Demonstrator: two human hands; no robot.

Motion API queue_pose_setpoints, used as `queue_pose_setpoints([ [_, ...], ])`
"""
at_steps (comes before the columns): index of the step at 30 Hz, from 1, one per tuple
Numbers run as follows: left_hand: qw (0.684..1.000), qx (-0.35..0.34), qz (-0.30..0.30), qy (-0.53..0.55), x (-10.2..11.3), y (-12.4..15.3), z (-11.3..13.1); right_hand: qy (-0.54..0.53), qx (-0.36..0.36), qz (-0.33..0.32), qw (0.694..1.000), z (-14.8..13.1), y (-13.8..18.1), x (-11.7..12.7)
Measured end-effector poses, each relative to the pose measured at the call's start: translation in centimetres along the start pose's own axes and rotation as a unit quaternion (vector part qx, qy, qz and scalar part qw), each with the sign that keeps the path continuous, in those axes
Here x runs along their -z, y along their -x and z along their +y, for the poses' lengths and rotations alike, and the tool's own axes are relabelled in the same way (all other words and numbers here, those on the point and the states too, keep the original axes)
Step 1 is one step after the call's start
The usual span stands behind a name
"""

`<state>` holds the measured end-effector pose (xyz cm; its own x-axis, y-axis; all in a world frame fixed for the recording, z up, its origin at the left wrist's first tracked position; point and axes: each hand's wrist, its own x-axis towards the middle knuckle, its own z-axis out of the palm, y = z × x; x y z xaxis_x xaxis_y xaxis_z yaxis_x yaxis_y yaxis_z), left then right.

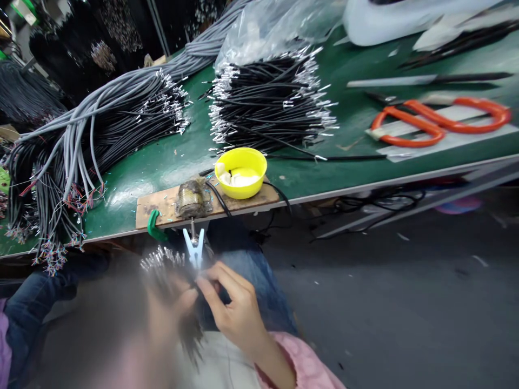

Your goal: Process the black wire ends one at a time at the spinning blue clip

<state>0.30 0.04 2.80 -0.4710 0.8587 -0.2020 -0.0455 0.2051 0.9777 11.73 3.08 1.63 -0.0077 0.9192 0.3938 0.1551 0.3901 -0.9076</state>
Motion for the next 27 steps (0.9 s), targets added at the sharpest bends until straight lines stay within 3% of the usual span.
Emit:
queue_pose_setpoints([
  [4,0.992,0.065,-0.095,0.061,0.4,-0.4,-0.4,-0.027,-0.019,-0.006,0.999,0.6,0.2,-0.1],
  [6,0.987,0.083,-0.115,0.075,0.4,-0.5,-0.5,-0.049,-0.047,0.010,0.998,0.9,0.2,-0.1],
  [9,0.990,0.076,-0.100,0.059,0.4,-0.4,-0.4,-0.129,-0.107,0.019,0.986,1.3,0.1,0.0],
  [13,0.997,0.036,-0.068,0.024,0.1,0.4,-0.1,-0.218,-0.129,-0.068,0.965,1.3,0.1,-0.1],
  [16,0.999,0.025,-0.017,0.020,-0.2,0.8,0.3,-0.215,-0.130,-0.092,0.963,1.2,0.3,-0.3],
  [19,1.000,0.006,-0.005,0.017,-0.4,0.8,0.5,-0.166,-0.106,-0.061,0.978,0.9,0.4,-0.4],
  [23,0.997,0.038,-0.069,0.013,0.1,0.2,0.0,-0.085,-0.052,-0.028,0.995,0.6,0.1,-0.3],
  [27,0.984,0.098,-0.145,0.014,0.5,-0.3,-0.3,-0.151,-0.092,-0.083,0.981,0.8,-0.1,0.1],
])
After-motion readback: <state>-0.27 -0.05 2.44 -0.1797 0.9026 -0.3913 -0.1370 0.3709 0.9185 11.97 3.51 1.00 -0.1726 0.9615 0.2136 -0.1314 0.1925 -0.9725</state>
